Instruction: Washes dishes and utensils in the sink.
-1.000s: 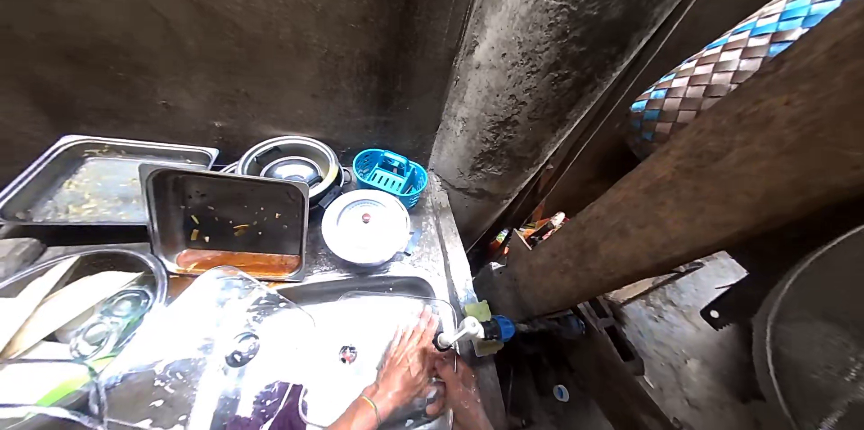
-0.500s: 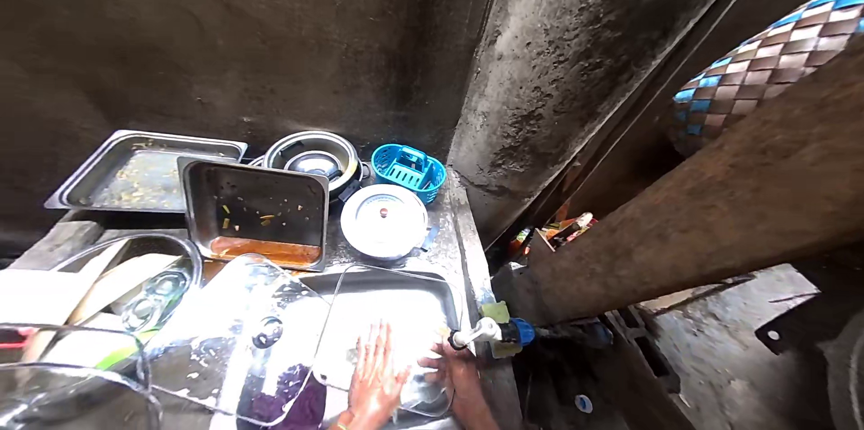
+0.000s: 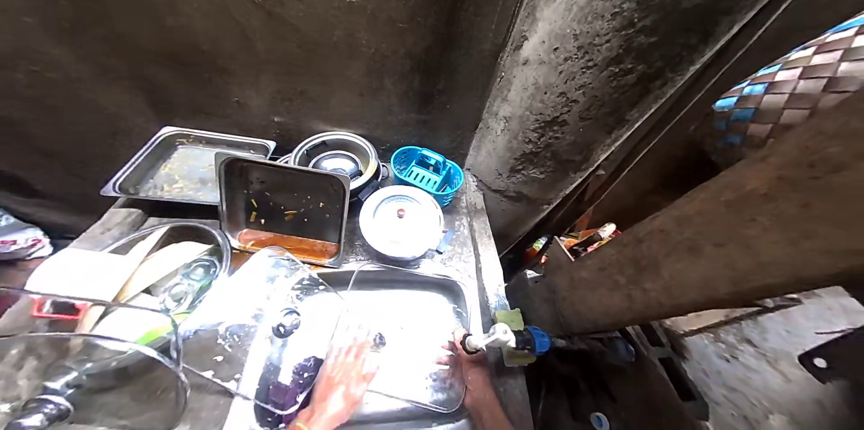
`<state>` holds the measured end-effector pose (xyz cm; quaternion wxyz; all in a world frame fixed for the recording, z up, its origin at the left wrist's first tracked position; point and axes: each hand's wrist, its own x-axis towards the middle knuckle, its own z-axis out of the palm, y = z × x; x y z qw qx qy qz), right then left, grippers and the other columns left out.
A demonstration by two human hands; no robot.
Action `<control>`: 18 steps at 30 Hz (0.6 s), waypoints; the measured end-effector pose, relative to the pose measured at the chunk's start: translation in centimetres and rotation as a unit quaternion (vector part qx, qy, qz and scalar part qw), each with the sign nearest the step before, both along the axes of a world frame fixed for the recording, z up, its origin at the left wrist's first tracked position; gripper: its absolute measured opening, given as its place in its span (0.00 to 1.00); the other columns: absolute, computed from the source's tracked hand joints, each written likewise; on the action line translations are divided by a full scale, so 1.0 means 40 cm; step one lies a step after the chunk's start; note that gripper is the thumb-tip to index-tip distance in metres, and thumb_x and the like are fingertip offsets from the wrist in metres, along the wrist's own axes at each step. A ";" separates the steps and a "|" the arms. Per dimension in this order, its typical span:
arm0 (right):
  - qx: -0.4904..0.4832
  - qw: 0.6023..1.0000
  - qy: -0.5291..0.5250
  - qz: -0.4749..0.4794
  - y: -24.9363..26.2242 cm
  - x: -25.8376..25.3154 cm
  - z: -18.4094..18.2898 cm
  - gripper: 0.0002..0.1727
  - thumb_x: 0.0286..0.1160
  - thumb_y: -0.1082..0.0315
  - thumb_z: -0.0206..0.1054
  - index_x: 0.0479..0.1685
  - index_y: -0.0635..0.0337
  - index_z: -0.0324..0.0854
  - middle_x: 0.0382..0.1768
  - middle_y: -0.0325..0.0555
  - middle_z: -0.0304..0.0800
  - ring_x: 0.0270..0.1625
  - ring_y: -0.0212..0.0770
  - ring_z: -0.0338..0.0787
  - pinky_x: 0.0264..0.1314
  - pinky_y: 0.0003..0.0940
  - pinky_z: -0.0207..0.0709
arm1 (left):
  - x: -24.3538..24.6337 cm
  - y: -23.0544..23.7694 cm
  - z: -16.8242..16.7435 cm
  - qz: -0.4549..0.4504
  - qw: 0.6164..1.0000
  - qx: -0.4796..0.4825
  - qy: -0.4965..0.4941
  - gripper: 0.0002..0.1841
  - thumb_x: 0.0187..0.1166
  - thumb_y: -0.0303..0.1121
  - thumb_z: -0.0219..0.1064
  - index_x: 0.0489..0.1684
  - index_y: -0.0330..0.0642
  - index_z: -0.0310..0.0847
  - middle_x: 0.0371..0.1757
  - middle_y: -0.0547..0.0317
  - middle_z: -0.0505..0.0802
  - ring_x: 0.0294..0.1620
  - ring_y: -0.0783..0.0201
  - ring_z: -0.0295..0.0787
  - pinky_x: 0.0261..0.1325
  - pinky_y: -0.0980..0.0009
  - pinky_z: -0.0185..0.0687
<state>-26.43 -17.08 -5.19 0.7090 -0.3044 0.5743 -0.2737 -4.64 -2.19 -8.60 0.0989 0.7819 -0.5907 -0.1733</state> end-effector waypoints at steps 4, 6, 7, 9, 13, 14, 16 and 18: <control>-0.007 0.995 0.052 0.079 -0.014 -0.026 0.041 0.16 0.87 0.71 0.60 0.68 0.68 0.76 0.43 0.59 0.95 0.34 0.50 0.96 0.32 0.43 0.89 | 0.097 0.015 0.004 0.129 0.990 0.026 0.052 0.40 0.89 0.45 0.51 0.93 0.27 0.40 0.93 0.32 0.56 0.91 0.40 0.58 0.90 0.47 0.54; 0.008 0.993 0.026 0.116 -0.027 -0.048 0.040 0.14 0.88 0.70 0.59 0.66 0.66 0.76 0.40 0.57 0.96 0.29 0.47 0.95 0.24 0.37 0.85 | 0.099 0.001 0.030 0.204 0.964 0.005 0.173 0.35 0.90 0.36 0.54 0.94 0.34 0.43 0.81 0.39 0.77 0.67 0.47 0.88 0.69 0.51 0.83; 0.016 0.991 0.016 0.135 -0.032 -0.059 0.039 0.14 0.89 0.68 0.58 0.64 0.66 0.77 0.38 0.57 0.96 0.27 0.47 0.95 0.23 0.36 0.85 | 0.096 -0.008 0.040 0.249 0.933 0.000 0.259 0.30 0.91 0.35 0.53 0.91 0.37 0.51 0.63 0.43 0.89 0.44 0.53 0.94 0.49 0.56 0.91; 0.030 0.986 0.012 0.161 -0.037 -0.073 0.038 0.13 0.92 0.67 0.54 0.62 0.65 0.77 0.34 0.55 0.95 0.22 0.43 0.92 0.20 0.32 0.82 | 0.093 -0.019 0.042 0.342 0.839 0.009 0.424 0.23 0.92 0.34 0.52 0.83 0.39 0.60 0.42 0.46 0.93 0.18 0.60 0.86 0.21 0.65 0.84; 0.032 0.984 0.036 0.169 -0.040 -0.073 0.053 0.13 0.92 0.66 0.53 0.63 0.64 0.76 0.31 0.53 0.93 0.19 0.40 0.88 0.17 0.30 0.78 | 0.081 0.000 -0.006 0.381 0.773 0.047 0.505 0.15 0.95 0.37 0.49 0.58 0.33 0.72 0.25 0.50 0.90 0.12 0.64 0.82 0.15 0.72 0.77; 0.024 0.982 0.048 0.179 -0.040 -0.071 0.059 0.14 0.92 0.65 0.54 0.64 0.64 0.76 0.32 0.53 0.94 0.18 0.40 0.88 0.17 0.29 0.78 | 0.079 0.008 -0.018 0.386 0.766 0.051 0.511 0.15 0.95 0.37 0.49 0.56 0.32 0.73 0.25 0.50 0.90 0.13 0.64 0.83 0.15 0.72 0.78; 0.007 0.979 0.061 0.193 -0.039 -0.062 0.071 0.16 0.92 0.62 0.57 0.65 0.63 0.78 0.34 0.53 0.95 0.20 0.41 0.90 0.18 0.30 0.80 | 0.082 0.020 -0.031 0.401 0.749 0.024 0.527 0.14 0.94 0.36 0.51 0.54 0.32 0.73 0.25 0.49 0.90 0.16 0.63 0.86 0.18 0.71 0.80; -0.006 0.981 0.049 0.189 -0.032 -0.049 0.069 0.16 0.91 0.63 0.59 0.63 0.65 0.79 0.34 0.54 0.96 0.21 0.42 0.91 0.20 0.32 0.82 | 0.094 0.021 -0.021 0.429 0.718 -0.036 0.547 0.13 0.92 0.33 0.53 0.58 0.30 0.75 0.29 0.48 0.91 0.22 0.61 0.89 0.24 0.68 0.85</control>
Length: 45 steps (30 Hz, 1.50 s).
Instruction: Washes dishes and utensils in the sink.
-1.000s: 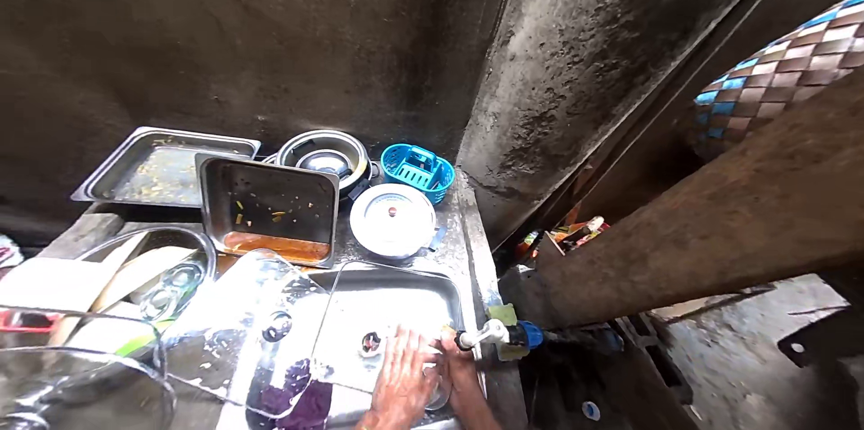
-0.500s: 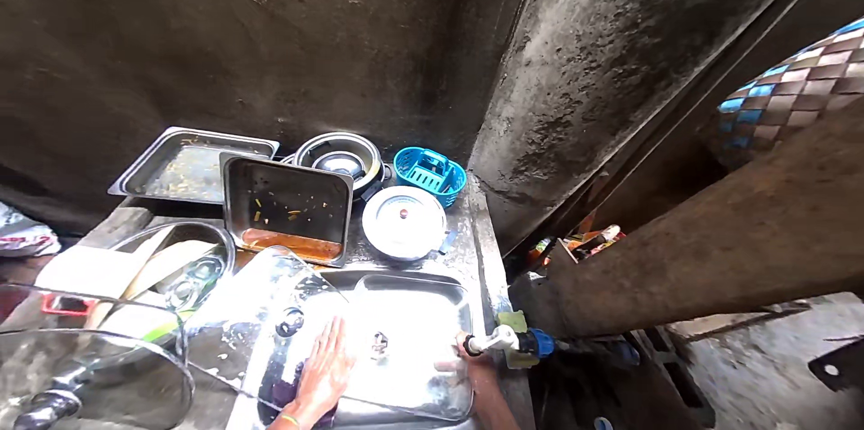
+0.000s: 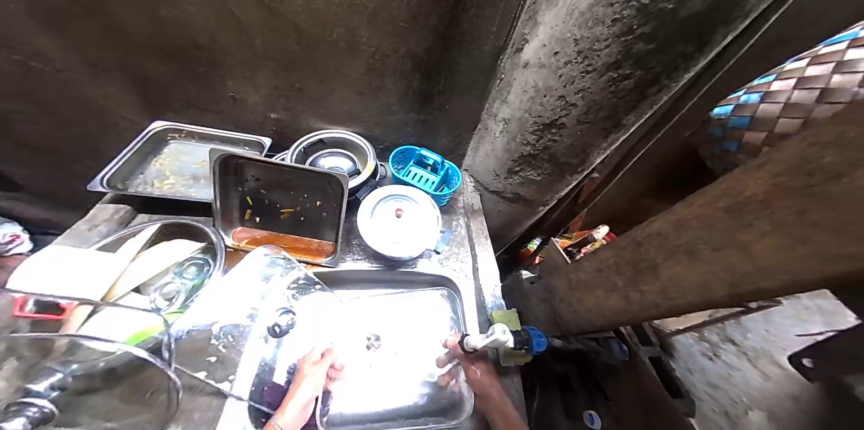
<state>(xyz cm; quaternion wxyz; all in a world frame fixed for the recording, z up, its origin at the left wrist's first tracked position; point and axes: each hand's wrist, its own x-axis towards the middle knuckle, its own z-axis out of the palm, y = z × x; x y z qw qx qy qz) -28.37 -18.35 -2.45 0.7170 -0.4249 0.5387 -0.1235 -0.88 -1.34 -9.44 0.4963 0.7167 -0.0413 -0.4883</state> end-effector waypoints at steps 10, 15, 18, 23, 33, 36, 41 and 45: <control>-0.065 0.979 -0.065 -0.182 0.049 0.149 -0.031 0.26 0.97 0.56 0.44 0.69 0.68 0.78 0.62 0.55 0.90 0.66 0.47 0.85 0.69 0.49 0.75 | 0.072 -0.037 0.166 0.271 0.952 -0.107 -0.090 0.34 0.95 0.54 0.35 0.28 0.40 0.77 0.17 0.60 0.86 0.15 0.65 0.84 0.19 0.69 0.80; 0.004 0.986 -0.050 -0.157 0.036 0.170 -0.049 0.15 0.93 0.65 0.51 0.60 0.64 0.78 0.51 0.51 0.85 0.51 0.41 0.83 0.51 0.39 0.78 | 0.091 -0.012 0.167 0.262 0.906 -0.306 -0.126 0.35 0.95 0.47 0.26 0.15 0.51 0.73 0.12 0.67 0.86 0.12 0.69 0.85 0.22 0.70 0.87; 0.151 0.986 -0.051 -0.058 0.027 0.140 -0.083 0.23 0.95 0.61 0.44 0.83 0.56 0.67 0.73 0.63 0.76 0.66 0.60 0.80 0.56 0.62 0.77 | 0.119 0.008 0.166 0.150 0.889 -0.408 -0.144 0.40 0.92 0.57 0.22 0.06 0.60 0.72 0.13 0.73 0.85 0.18 0.74 0.84 0.31 0.75 0.87; 0.193 0.957 -0.196 -0.091 0.055 0.103 -0.002 0.18 0.93 0.65 0.45 0.59 0.69 0.76 0.53 0.61 0.93 0.55 0.54 0.94 0.53 0.45 0.89 | 0.151 0.009 0.139 -0.010 0.870 -0.418 -0.262 0.30 0.90 0.55 0.43 0.21 0.51 0.84 0.38 0.59 0.95 0.60 0.56 0.92 0.76 0.58 0.80; -0.008 0.984 -0.128 -0.126 -0.001 -0.012 -0.019 0.19 0.89 0.74 0.51 0.75 0.60 0.73 0.46 0.53 0.91 0.36 0.46 0.92 0.32 0.41 0.88 | 0.013 -0.015 0.022 -0.079 0.994 -0.029 0.064 0.16 0.91 0.35 0.58 0.69 0.37 0.74 0.45 0.47 0.94 0.27 0.58 0.91 0.23 0.66 0.85; 0.016 0.976 -0.182 -0.118 -0.004 -0.017 0.016 0.21 0.93 0.70 0.39 0.74 0.59 0.72 0.52 0.58 0.95 0.36 0.51 0.97 0.20 0.36 0.85 | -0.042 -0.055 -0.012 -0.075 0.997 0.024 0.002 0.17 0.91 0.42 0.58 0.63 0.39 0.79 0.37 0.54 0.91 0.20 0.67 0.80 0.19 0.73 0.73; 0.028 0.982 -0.171 -0.076 -0.035 -0.051 0.038 0.21 0.91 0.72 0.42 0.73 0.59 0.75 0.52 0.61 0.95 0.39 0.55 0.98 0.18 0.37 0.84 | -0.090 -0.093 -0.013 -0.095 0.994 0.048 -0.039 0.20 0.93 0.47 0.54 0.63 0.42 0.82 0.32 0.57 0.88 0.17 0.68 0.74 0.18 0.73 0.68; 0.027 0.981 -0.188 -0.028 -0.041 -0.074 0.039 0.21 0.90 0.73 0.42 0.73 0.61 0.74 0.55 0.61 0.94 0.39 0.54 0.98 0.21 0.37 0.86 | -0.116 -0.114 -0.039 -0.096 0.992 0.068 -0.055 0.22 0.94 0.49 0.50 0.56 0.42 0.86 0.27 0.60 0.85 0.15 0.69 0.69 0.18 0.73 0.65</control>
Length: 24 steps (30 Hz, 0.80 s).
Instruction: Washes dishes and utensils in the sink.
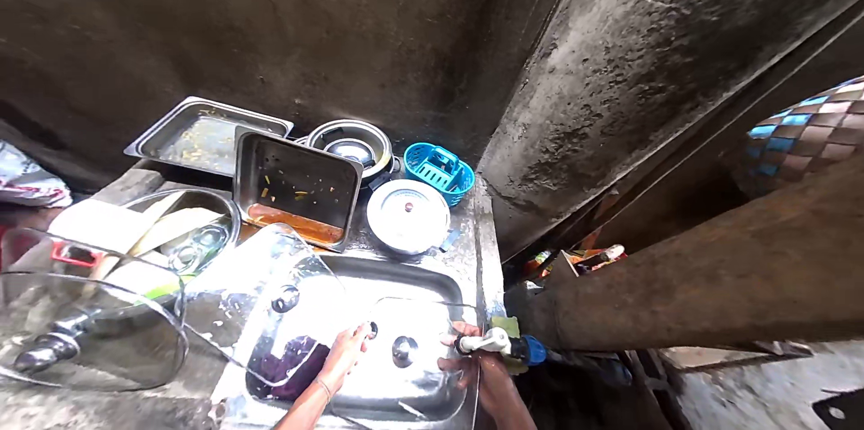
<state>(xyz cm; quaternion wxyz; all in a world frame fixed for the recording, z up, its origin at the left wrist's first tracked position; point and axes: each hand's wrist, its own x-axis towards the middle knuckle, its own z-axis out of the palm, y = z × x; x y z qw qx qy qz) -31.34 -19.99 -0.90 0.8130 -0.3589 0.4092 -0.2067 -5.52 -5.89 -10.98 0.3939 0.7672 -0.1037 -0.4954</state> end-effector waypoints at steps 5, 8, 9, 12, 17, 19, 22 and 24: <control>-0.027 0.998 0.051 -0.011 0.014 0.009 -0.021 0.17 0.85 0.80 0.50 0.66 0.68 0.78 0.52 0.62 0.95 0.37 0.53 0.97 0.32 0.40 0.89 | 0.032 -0.026 0.010 0.120 0.985 -0.122 0.005 0.18 0.92 0.42 0.56 0.61 0.36 0.84 0.37 0.54 0.91 0.30 0.65 0.85 0.30 0.70 0.79; -0.058 0.998 0.036 -0.012 0.022 0.026 -0.038 0.13 0.80 0.84 0.54 0.57 0.70 0.79 0.48 0.61 0.95 0.41 0.52 0.97 0.38 0.42 0.91 | 0.080 -0.035 0.037 0.179 0.963 -0.201 -0.001 0.17 0.91 0.39 0.58 0.61 0.34 0.83 0.40 0.54 0.91 0.38 0.63 0.88 0.42 0.67 0.85; -0.072 0.997 0.027 -0.008 0.026 0.037 -0.039 0.12 0.80 0.84 0.56 0.56 0.70 0.79 0.47 0.60 0.95 0.43 0.51 0.97 0.41 0.42 0.91 | 0.099 -0.034 0.044 0.179 0.957 -0.229 -0.013 0.16 0.91 0.38 0.57 0.59 0.34 0.83 0.40 0.54 0.91 0.38 0.64 0.88 0.44 0.68 0.86; -0.140 0.990 0.009 -0.004 0.055 0.066 -0.047 0.09 0.81 0.79 0.62 0.54 0.70 0.80 0.46 0.55 0.96 0.48 0.48 0.97 0.48 0.42 0.93 | 0.157 -0.014 0.072 0.157 0.937 -0.309 -0.039 0.14 0.90 0.34 0.56 0.53 0.32 0.82 0.37 0.56 0.90 0.38 0.65 0.88 0.48 0.68 0.86; -0.310 0.947 0.049 0.069 0.098 0.089 -0.050 0.10 0.81 0.72 0.63 0.51 0.66 0.86 0.47 0.42 0.95 0.52 0.30 0.92 0.60 0.29 0.86 | 0.231 0.072 0.210 0.110 0.915 -0.372 -0.108 0.12 0.85 0.36 0.60 0.48 0.36 0.84 0.36 0.62 0.91 0.38 0.68 0.88 0.51 0.69 0.86; -0.338 0.934 0.069 0.096 0.110 0.121 -0.034 0.12 0.81 0.71 0.60 0.53 0.68 0.85 0.49 0.43 0.95 0.55 0.29 0.91 0.64 0.29 0.85 | 0.252 0.123 0.284 0.087 0.901 -0.399 -0.147 0.13 0.85 0.38 0.62 0.49 0.36 0.85 0.37 0.63 0.92 0.38 0.69 0.88 0.50 0.69 0.87; -0.344 0.934 0.014 0.099 0.144 0.208 0.002 0.11 0.76 0.75 0.59 0.49 0.69 0.86 0.46 0.42 0.97 0.51 0.32 0.96 0.60 0.30 0.89 | 0.298 0.212 0.385 0.089 0.870 -0.436 -0.211 0.13 0.85 0.39 0.64 0.50 0.37 0.86 0.39 0.65 0.92 0.39 0.72 0.89 0.50 0.71 0.88; -0.348 0.925 -0.043 0.148 0.168 0.281 0.033 0.12 0.77 0.73 0.62 0.50 0.67 0.88 0.48 0.42 0.97 0.51 0.33 0.96 0.60 0.31 0.89 | 0.353 0.283 0.443 0.104 0.850 -0.449 -0.255 0.12 0.85 0.38 0.65 0.50 0.38 0.86 0.40 0.66 0.93 0.40 0.72 0.89 0.50 0.70 0.88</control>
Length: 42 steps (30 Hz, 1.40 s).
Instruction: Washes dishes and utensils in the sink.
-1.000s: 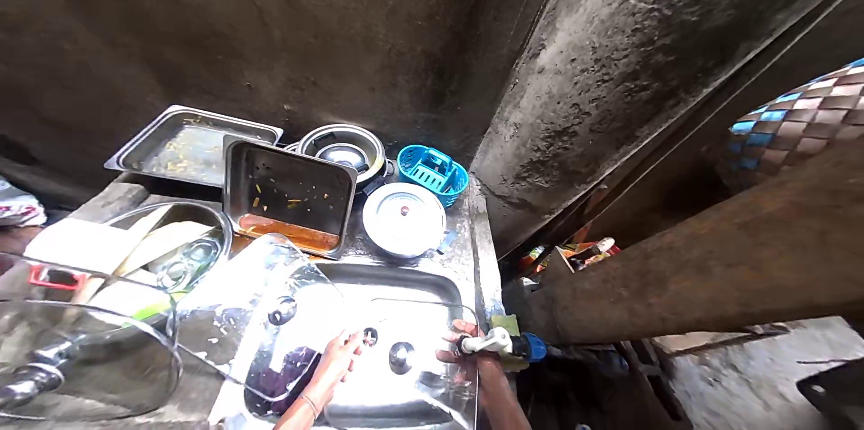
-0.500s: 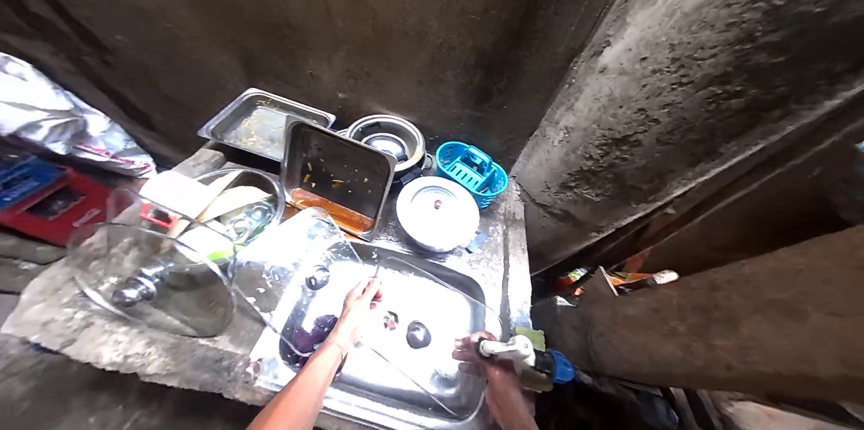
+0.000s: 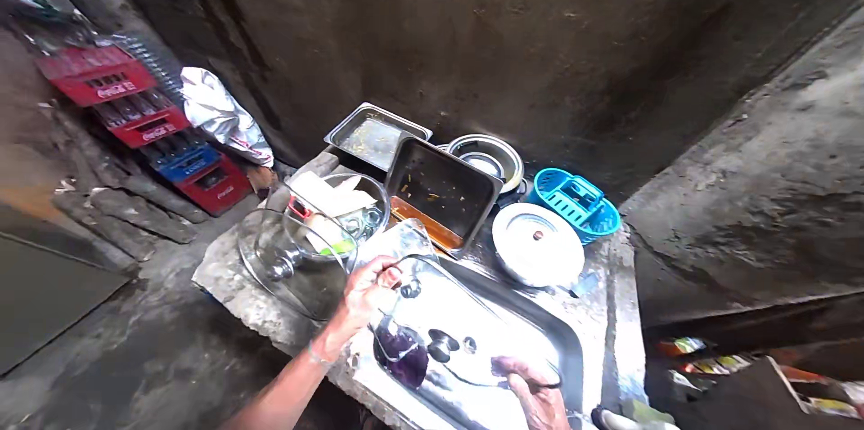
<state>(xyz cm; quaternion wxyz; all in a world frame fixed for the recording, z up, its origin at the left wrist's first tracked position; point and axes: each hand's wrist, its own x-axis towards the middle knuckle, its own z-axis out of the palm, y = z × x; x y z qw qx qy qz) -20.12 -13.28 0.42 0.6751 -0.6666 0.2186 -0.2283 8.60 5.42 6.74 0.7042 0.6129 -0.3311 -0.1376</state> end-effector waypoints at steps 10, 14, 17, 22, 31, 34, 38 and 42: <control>-0.113 0.961 -0.016 0.250 0.275 0.480 0.071 0.15 0.82 0.58 0.70 0.51 0.60 0.91 0.45 0.40 0.97 0.46 0.29 0.94 0.55 0.32 0.89 | 0.419 0.457 0.014 0.125 0.992 -0.010 0.003 0.12 0.88 0.41 0.59 0.51 0.44 0.84 0.43 0.70 0.92 0.40 0.71 0.89 0.49 0.70 0.89; -0.181 0.945 0.000 0.274 0.379 0.607 0.050 0.17 0.83 0.53 0.69 0.46 0.59 0.91 0.42 0.43 0.96 0.46 0.32 0.93 0.57 0.34 0.86 | 0.549 0.543 -0.091 0.140 0.988 -0.023 0.057 0.12 0.89 0.36 0.52 0.53 0.42 0.81 0.39 0.70 0.91 0.38 0.72 0.88 0.48 0.72 0.88; -0.220 0.934 0.037 0.281 0.412 0.660 0.037 0.20 0.84 0.51 0.67 0.45 0.60 0.92 0.40 0.47 0.95 0.46 0.38 0.93 0.56 0.40 0.85 | 0.604 0.570 -0.164 0.151 0.983 -0.044 0.096 0.13 0.89 0.32 0.48 0.52 0.40 0.80 0.36 0.69 0.90 0.35 0.71 0.88 0.47 0.70 0.89; -0.239 0.926 0.048 0.289 0.421 0.734 0.039 0.21 0.84 0.50 0.66 0.44 0.61 0.91 0.37 0.48 0.95 0.41 0.39 0.93 0.51 0.42 0.85 | 0.643 0.587 -0.228 0.190 0.968 -0.068 0.146 0.15 0.89 0.33 0.45 0.47 0.39 0.80 0.33 0.67 0.90 0.34 0.70 0.89 0.46 0.70 0.89; -0.284 0.886 0.245 0.272 0.431 0.785 0.032 0.34 0.80 0.34 0.60 0.44 0.58 0.92 0.37 0.53 0.95 0.44 0.53 0.94 0.54 0.58 0.83 | 0.671 0.590 -0.234 0.251 0.961 -0.030 0.110 0.11 0.88 0.31 0.52 0.50 0.35 0.79 0.39 0.67 0.90 0.42 0.73 0.88 0.56 0.72 0.85; -0.269 0.845 0.351 0.300 0.441 0.770 0.032 0.36 0.81 0.32 0.57 0.52 0.59 0.90 0.44 0.58 0.95 0.54 0.58 0.93 0.62 0.62 0.81 | 0.669 0.594 -0.247 0.227 0.971 -0.009 0.071 0.13 0.83 0.32 0.58 0.55 0.33 0.78 0.51 0.62 0.91 0.54 0.70 0.88 0.65 0.70 0.83; -0.199 0.890 0.282 0.298 0.415 0.684 0.008 0.31 0.80 0.38 0.64 0.59 0.58 0.88 0.46 0.52 0.95 0.52 0.50 0.94 0.62 0.56 0.84 | 0.651 0.591 -0.247 0.230 0.972 0.005 0.036 0.30 0.76 0.37 0.68 0.71 0.24 0.68 0.67 0.52 0.86 0.68 0.69 0.83 0.74 0.71 0.78; -0.230 0.929 0.287 0.026 0.283 0.552 -0.037 0.22 0.87 0.52 0.61 0.63 0.61 0.85 0.47 0.51 0.94 0.42 0.43 0.95 0.51 0.43 0.89 | 0.629 0.601 -0.233 0.270 0.962 0.042 0.020 0.39 0.76 0.39 0.66 0.84 0.25 0.58 0.81 0.41 0.75 0.80 0.63 0.74 0.80 0.72 0.70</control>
